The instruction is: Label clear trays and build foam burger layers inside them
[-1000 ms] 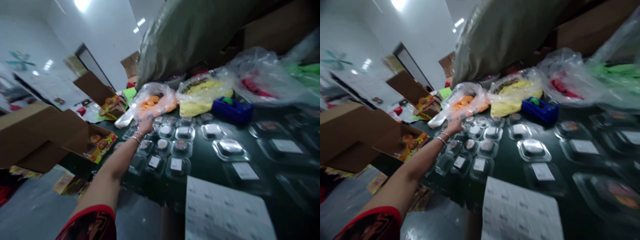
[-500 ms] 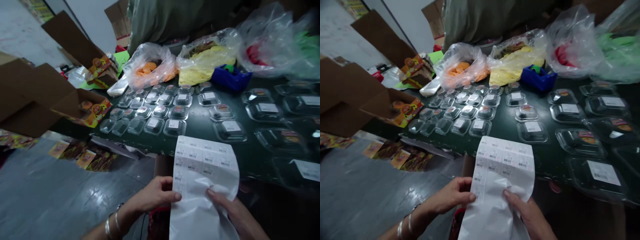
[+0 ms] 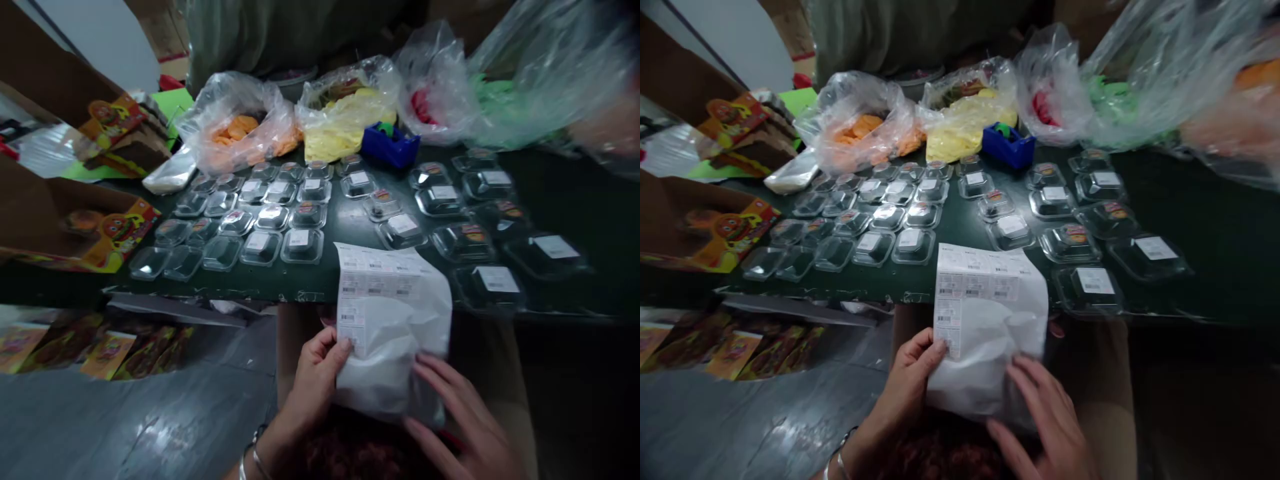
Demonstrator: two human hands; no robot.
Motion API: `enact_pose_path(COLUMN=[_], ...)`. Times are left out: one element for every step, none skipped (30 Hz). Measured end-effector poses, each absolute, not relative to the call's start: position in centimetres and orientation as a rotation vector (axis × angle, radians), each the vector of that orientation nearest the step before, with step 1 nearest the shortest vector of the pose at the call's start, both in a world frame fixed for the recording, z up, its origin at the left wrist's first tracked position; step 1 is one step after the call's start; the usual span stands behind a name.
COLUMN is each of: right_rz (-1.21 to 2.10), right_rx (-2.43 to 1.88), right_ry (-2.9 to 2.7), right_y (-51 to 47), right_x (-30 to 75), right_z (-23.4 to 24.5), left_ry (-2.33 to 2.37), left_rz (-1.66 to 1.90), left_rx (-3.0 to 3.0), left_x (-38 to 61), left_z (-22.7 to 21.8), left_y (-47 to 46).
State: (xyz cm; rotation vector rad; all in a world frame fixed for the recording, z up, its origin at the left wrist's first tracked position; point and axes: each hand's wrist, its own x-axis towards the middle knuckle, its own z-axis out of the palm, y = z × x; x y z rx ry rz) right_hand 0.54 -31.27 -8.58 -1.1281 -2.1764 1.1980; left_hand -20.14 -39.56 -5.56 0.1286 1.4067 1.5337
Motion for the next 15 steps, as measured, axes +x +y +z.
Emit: enact_pose_path(right_rz=[1.139, 1.102, 1.072, 1.055, 1.055, 1.082, 1.147, 1.271, 1.449, 1.643, 1.817, 1.935, 1.988, 1.995, 1.972], right_rx=[-1.109, -1.105, -1.137, -1.196, -1.276, -1.368, -1.461, -1.536, -1.576, -1.58, -1.557, -1.53, -1.514, -1.513, -1.523], right_ry=[-2.219, -2.242, -2.218, -2.155, -2.061, -1.941, -1.806, -1.669, -1.538, -1.416, -1.314, -1.229, -1.163, -1.119, -1.09], right_y=[-31.0, -30.5, -29.9, -29.3, -28.8, -28.3, -27.9, -27.7, -27.5, -27.4, -27.5, -27.7, -28.0, -28.3, -28.5], right_x=[-0.5, -1.3, -1.9, -2.1, -2.1, -1.9, -1.6, -1.4, -1.4, -1.5, -1.8, -2.2, -2.7, -3.2, -3.7], right_z=[-8.8, -8.9, -8.9, -8.7, -8.4, -8.1, -7.6, -7.2, -6.9, -6.5, -6.3, -6.1, -6.0, -5.9, -5.8], left_ry=[1.347, 1.305, 1.292, 1.309, 1.343, 1.374, 1.389, 1.391, 1.384, 1.373, 1.371, 1.385, 1.411, 1.438, 1.461], left_rz=[1.54, 1.542, 1.543, 1.54, 1.534, 1.527, 1.518, 1.509, 1.499, 1.492, 1.493, 1.502, 1.521, 1.552, 1.59], left_rx=[0.084, 0.052, 0.042, 0.059, 0.091, 0.122, 0.145, 0.156, 0.155, 0.147, 0.137, 0.133, 0.137, 0.146, 0.153], left_x=[-19.9, -19.8, -19.6, -19.6, -19.6, -19.6, -19.6, -19.6, -19.7, -19.7, -19.8, -19.8, -19.9, -19.9, -19.9], left_z=[-5.3, -5.0, -4.7, -4.5, -4.3, -4.2, -4.1, -4.1, -4.2, -4.2, -4.3, -4.3, -4.3, -4.3, -4.2], left_y=[-39.3, -39.1, -39.1, -39.3, -39.5, -39.7, -40.0, -40.3, -40.5, -40.6, -40.7, -40.8, -40.8, -41.0, -41.1])
